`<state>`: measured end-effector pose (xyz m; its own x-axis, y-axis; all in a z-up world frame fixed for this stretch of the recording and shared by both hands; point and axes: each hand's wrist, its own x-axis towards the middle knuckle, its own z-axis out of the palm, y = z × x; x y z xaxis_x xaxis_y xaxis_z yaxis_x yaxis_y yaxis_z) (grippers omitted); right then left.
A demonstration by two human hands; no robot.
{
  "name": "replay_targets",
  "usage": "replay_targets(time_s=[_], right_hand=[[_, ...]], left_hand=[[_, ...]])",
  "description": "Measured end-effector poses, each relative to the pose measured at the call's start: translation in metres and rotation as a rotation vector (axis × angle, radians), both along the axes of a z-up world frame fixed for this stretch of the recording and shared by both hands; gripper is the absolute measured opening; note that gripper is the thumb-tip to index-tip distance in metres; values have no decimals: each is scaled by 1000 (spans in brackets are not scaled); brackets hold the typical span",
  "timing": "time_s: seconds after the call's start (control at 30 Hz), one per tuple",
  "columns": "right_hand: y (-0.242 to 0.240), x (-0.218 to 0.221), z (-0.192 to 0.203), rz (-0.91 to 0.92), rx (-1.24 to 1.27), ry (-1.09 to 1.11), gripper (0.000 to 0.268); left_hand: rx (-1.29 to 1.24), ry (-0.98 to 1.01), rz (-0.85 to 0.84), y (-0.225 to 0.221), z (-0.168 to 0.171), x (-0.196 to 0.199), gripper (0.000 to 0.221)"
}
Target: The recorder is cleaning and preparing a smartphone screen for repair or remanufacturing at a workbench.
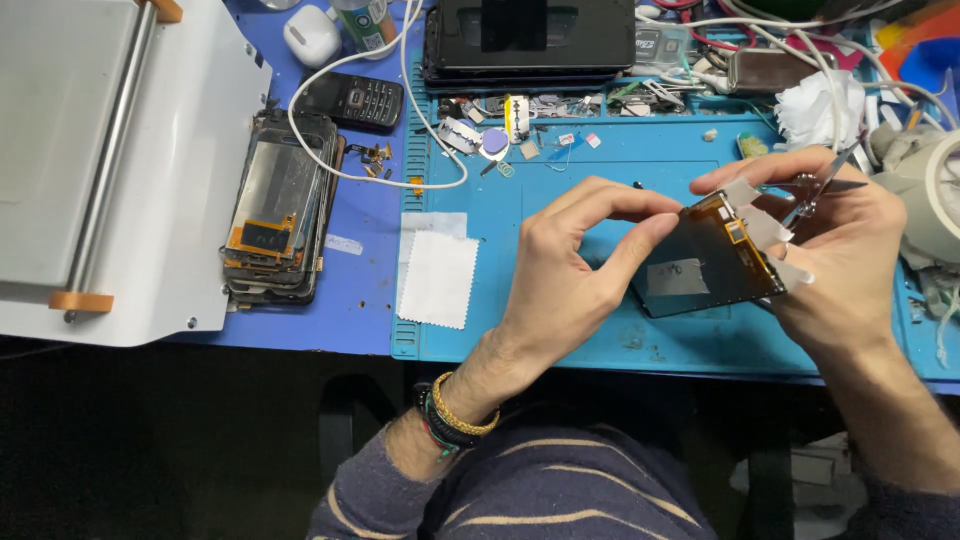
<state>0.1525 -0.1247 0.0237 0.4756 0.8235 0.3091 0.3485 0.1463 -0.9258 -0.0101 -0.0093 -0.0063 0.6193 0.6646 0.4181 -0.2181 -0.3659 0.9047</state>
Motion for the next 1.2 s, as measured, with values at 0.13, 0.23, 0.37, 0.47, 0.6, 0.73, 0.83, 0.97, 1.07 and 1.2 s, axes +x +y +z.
replay_targets(time_s=[0.13,0.23,0.37,0.47,0.6,0.73,0.83,0.97,1.07,1.2], right_hand=[[-3,4,-5,-32,-30,-91,24],[0,0,0,-23,-33,-39,26],[-5,5,-11,-3,-43,-3,24],[-5,7,-13,-5,-49,-25,24],[-4,7,-13,21,-26,-9,24],[-1,4,-10,9,-28,7,23],[-3,2,-13,32,4,49,22],[-5,-5,-11,-31,6,-73,21],[-3,-12,-9,-68,28,-91,23],[-5,-19,-13,-127,13,-92,23]], left_hand=[[26,-19,8,0,2,1,6],[-3,-49,-9,2,3,3,14],[-37,-26,-51,6,-3,7,12],[-131,-19,-108,9,-4,8,15],[-170,0,-129,12,-5,7,16],[-197,-28,-114,11,-4,4,17],[-61,-54,-30,8,4,0,13],[26,-23,8,1,11,0,11],[59,-12,40,0,10,0,10],[83,-13,27,-3,10,-2,10]])
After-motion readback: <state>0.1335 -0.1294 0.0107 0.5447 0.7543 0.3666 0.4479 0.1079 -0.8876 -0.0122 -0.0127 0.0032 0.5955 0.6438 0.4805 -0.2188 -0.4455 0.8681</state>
